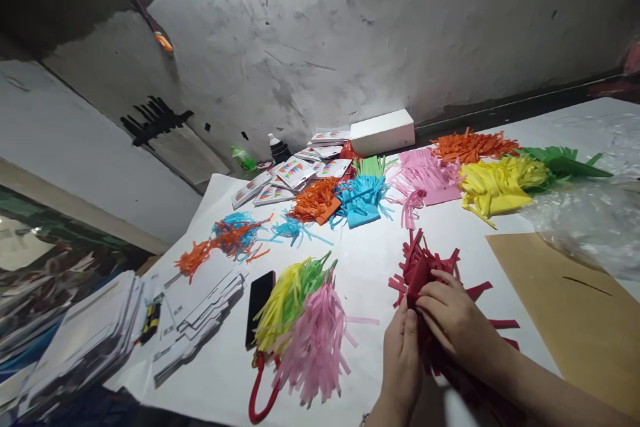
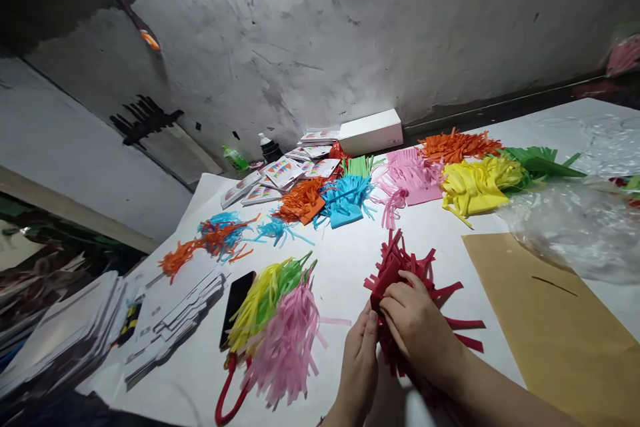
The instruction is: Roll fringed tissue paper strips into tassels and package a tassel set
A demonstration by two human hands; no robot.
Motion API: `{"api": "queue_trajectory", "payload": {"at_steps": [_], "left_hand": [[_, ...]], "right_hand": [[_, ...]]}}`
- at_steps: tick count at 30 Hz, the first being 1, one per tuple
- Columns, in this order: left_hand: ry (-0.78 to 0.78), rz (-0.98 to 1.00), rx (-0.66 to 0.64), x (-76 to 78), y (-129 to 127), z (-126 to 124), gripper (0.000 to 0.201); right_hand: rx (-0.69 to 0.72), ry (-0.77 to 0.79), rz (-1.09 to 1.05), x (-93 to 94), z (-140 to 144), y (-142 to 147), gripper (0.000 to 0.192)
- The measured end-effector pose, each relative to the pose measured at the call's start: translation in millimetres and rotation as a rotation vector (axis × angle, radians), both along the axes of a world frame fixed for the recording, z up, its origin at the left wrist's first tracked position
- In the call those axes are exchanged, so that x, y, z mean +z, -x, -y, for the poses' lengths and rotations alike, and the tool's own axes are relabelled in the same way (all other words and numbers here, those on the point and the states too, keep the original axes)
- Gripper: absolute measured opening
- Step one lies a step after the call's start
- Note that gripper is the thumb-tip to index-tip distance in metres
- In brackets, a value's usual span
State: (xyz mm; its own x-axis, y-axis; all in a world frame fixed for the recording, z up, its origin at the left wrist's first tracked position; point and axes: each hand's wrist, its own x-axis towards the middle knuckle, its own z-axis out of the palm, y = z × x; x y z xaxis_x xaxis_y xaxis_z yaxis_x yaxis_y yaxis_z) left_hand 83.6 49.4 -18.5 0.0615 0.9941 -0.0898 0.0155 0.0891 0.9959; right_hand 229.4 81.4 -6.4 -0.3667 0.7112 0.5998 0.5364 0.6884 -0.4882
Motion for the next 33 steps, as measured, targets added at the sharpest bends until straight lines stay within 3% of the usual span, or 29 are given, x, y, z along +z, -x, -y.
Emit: {"api": "queue_trajectory", "payload": {"at_steps": [7,14,23,27,33], "left_hand": [[0.041,-0.003,0.038,-0.5,2,3,0.053],[0.002,-0.003,0.011,-4.7,8,-2,0.05],[-0.021,0.0,-0.048,4.9,5,-4,0.043],[-0.051,-0.05,-0.057,6.5,5,-8,0.037],[-0.229,-0.279,-0.114,11.6,11,-17,0.024]], "right_hand": [[0.036,0.085,-0.093,2.2,-5,-7,0.023],[0.049,0.307,-0.185,12.3,-6,-11,0.021],[0.091,0.569,-0.158,20.5,-18,-22,0.018],[0.111,0.513,-0.068,25.0,-19,-26,0.019],[0.008,0.219,0.034,29.3,-17,-35,0.019]]}}
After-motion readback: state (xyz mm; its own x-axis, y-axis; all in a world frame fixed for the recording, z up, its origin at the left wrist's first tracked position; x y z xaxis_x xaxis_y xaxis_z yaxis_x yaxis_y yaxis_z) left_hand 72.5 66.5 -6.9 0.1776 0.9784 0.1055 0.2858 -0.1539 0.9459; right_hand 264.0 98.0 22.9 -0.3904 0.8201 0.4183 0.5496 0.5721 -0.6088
